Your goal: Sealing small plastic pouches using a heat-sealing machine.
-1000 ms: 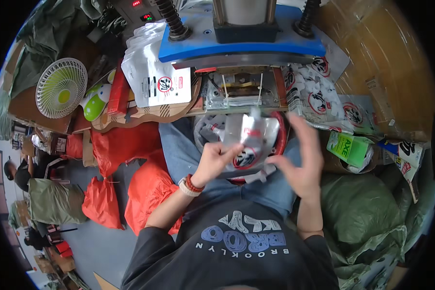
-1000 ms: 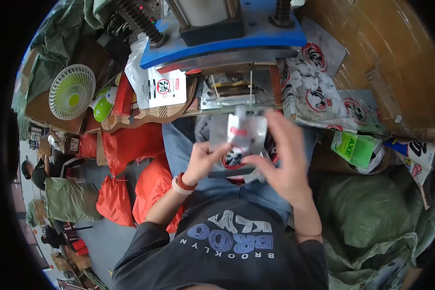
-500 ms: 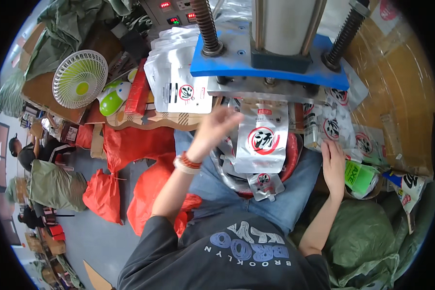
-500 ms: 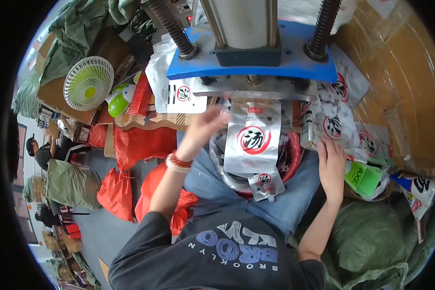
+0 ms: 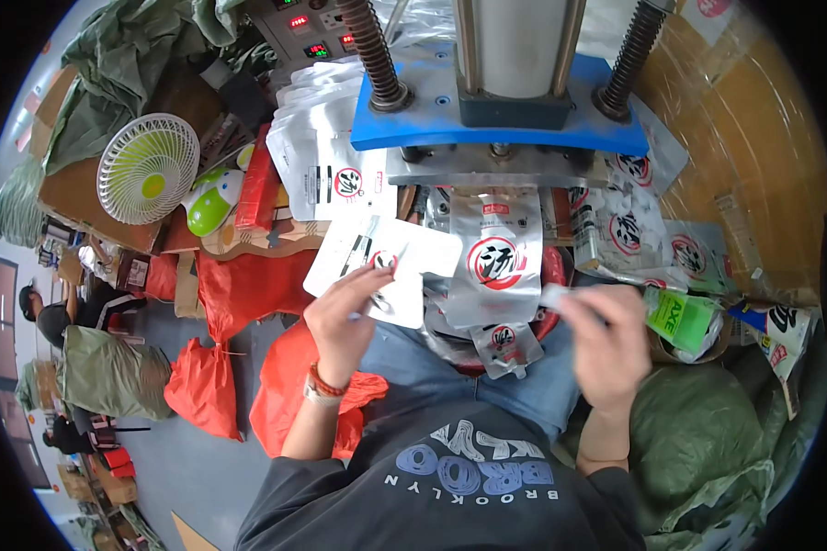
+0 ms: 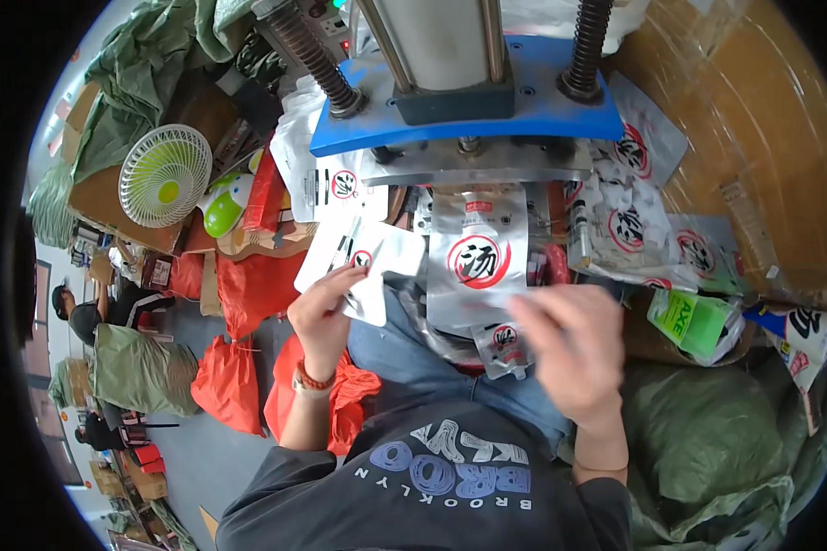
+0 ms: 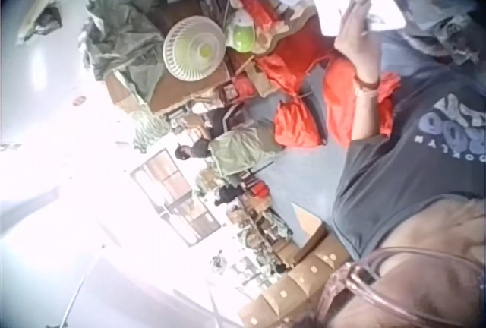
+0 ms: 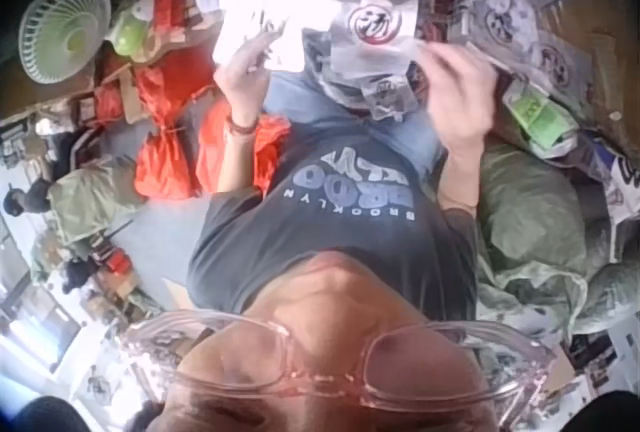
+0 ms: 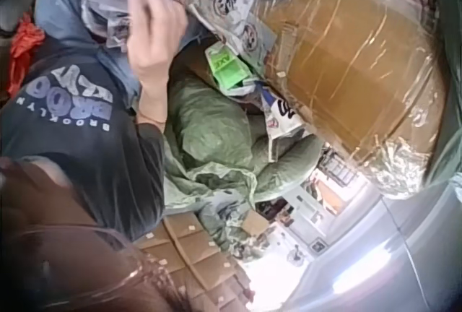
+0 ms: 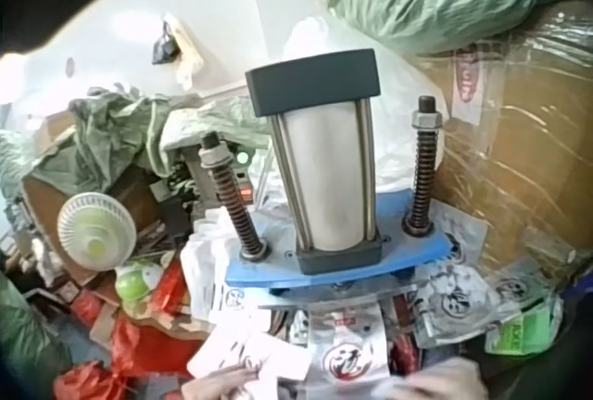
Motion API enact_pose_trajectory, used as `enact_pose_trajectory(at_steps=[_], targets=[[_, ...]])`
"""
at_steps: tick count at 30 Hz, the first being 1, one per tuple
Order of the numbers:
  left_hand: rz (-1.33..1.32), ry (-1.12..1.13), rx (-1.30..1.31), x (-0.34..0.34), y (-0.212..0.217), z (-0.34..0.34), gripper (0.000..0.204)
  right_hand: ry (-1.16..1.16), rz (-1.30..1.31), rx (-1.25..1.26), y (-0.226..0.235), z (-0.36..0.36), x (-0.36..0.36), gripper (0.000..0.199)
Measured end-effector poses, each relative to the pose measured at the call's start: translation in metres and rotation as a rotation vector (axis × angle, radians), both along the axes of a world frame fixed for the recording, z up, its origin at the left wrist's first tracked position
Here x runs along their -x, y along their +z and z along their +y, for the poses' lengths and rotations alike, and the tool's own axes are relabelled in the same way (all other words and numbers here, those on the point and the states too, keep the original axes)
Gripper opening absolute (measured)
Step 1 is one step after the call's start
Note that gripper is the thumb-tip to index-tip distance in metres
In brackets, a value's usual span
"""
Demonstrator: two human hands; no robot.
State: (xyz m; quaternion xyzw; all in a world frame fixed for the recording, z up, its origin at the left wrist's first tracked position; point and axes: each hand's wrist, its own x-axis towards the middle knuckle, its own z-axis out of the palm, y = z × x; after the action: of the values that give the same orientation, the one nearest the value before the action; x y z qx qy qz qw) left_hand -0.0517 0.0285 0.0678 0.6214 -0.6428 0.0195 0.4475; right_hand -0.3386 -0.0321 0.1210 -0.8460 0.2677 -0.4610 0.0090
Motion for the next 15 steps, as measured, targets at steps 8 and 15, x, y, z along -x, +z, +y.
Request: enact_pose_trajectory(at_steps=[8,15], targets=[[-0.070,-0.588,-0.076,0.039,0.046,0.017,0.030,0.398,0.076,-0.109,0.019,0.028,-0.001,0.021],[0.709,-0.370,-0.733,0.057,-0.051,-0.017,0.019,0.088,-0.062,-0.521,-0.027,-0.005,-0.001,0.054]])
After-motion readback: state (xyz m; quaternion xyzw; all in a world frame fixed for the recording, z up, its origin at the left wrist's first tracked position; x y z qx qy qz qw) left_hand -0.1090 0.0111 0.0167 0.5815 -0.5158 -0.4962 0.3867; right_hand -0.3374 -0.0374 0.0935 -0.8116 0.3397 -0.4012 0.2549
